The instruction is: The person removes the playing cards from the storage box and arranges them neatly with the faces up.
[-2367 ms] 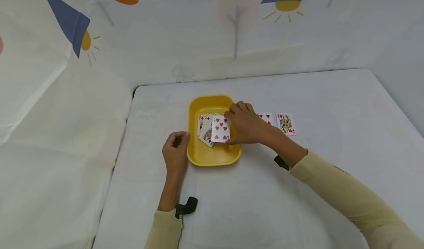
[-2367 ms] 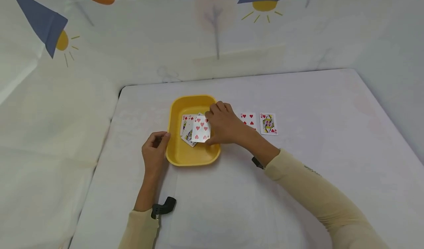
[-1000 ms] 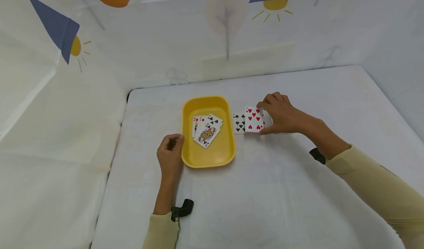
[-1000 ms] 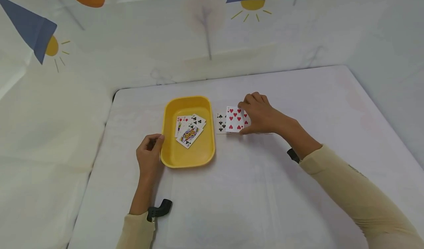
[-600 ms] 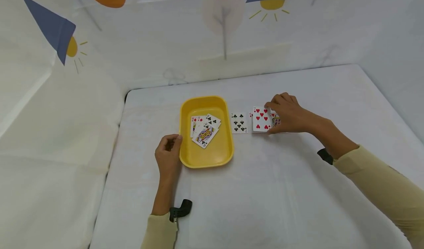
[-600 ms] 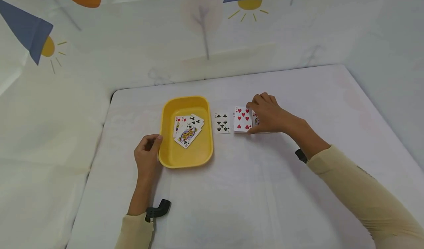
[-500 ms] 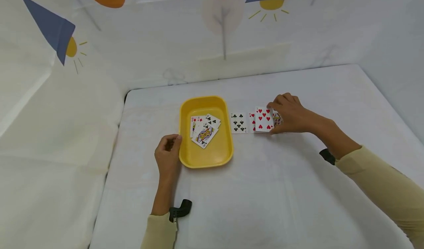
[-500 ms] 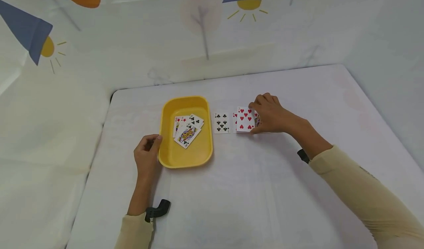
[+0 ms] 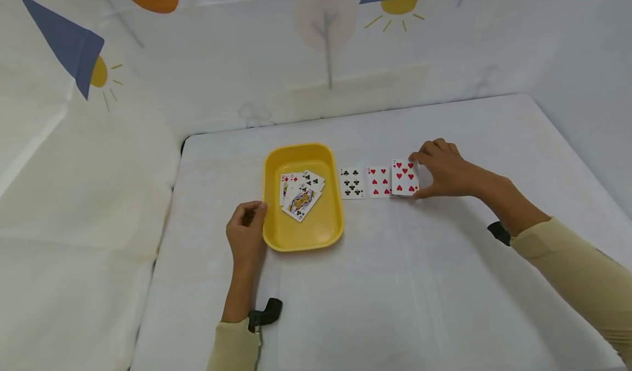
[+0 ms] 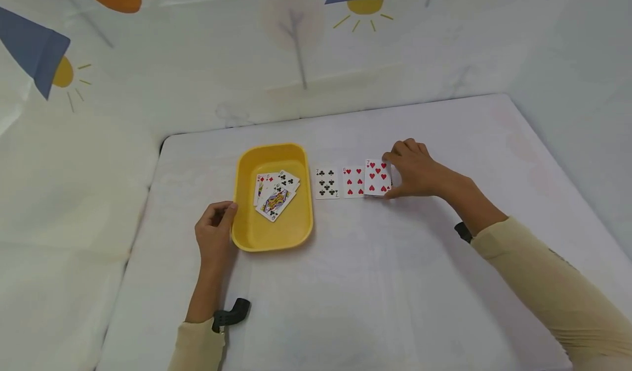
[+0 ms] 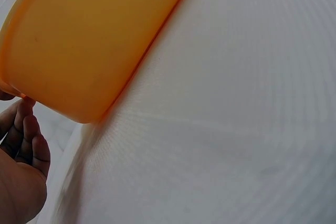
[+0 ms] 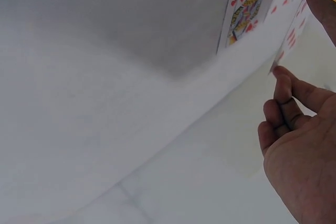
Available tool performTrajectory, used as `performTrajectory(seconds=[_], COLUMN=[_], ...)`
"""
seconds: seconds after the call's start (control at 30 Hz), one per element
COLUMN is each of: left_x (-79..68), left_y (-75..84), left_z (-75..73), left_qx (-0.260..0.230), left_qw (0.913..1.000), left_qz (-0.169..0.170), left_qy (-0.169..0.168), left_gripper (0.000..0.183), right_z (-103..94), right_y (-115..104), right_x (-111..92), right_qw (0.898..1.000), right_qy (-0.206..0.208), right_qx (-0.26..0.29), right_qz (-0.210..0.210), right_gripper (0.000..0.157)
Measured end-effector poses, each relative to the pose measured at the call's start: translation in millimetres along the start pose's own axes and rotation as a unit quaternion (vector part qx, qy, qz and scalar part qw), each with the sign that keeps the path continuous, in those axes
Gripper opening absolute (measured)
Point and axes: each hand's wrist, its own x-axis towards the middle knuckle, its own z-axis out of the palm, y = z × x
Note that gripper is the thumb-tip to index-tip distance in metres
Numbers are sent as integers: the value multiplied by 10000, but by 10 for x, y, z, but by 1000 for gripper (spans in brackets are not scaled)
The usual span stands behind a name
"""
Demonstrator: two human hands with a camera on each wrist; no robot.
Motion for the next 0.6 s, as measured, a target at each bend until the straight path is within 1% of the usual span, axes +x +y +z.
performTrajectory(seconds=[0.27, 0.47, 0.6], left_x=[11, 15, 10], left_y=[-6, -28, -20], left_z=[-13, -7, -7], left_qx=[-55, -60, -74], left_qw=[10000, 10000, 10000], left_qz=[-12, 11, 13], left_qy=[-26, -57, -34], left_gripper=[26, 27, 27], right_z=[30, 39, 28], right_y=[168, 282, 341], right_x=[-99, -137, -160], right_qw=[9999, 9999, 9996], right_qy=[18, 23, -24], right_qx=[-5, 1, -19], right_qz=[130, 161, 271], right_gripper=[81, 81, 84])
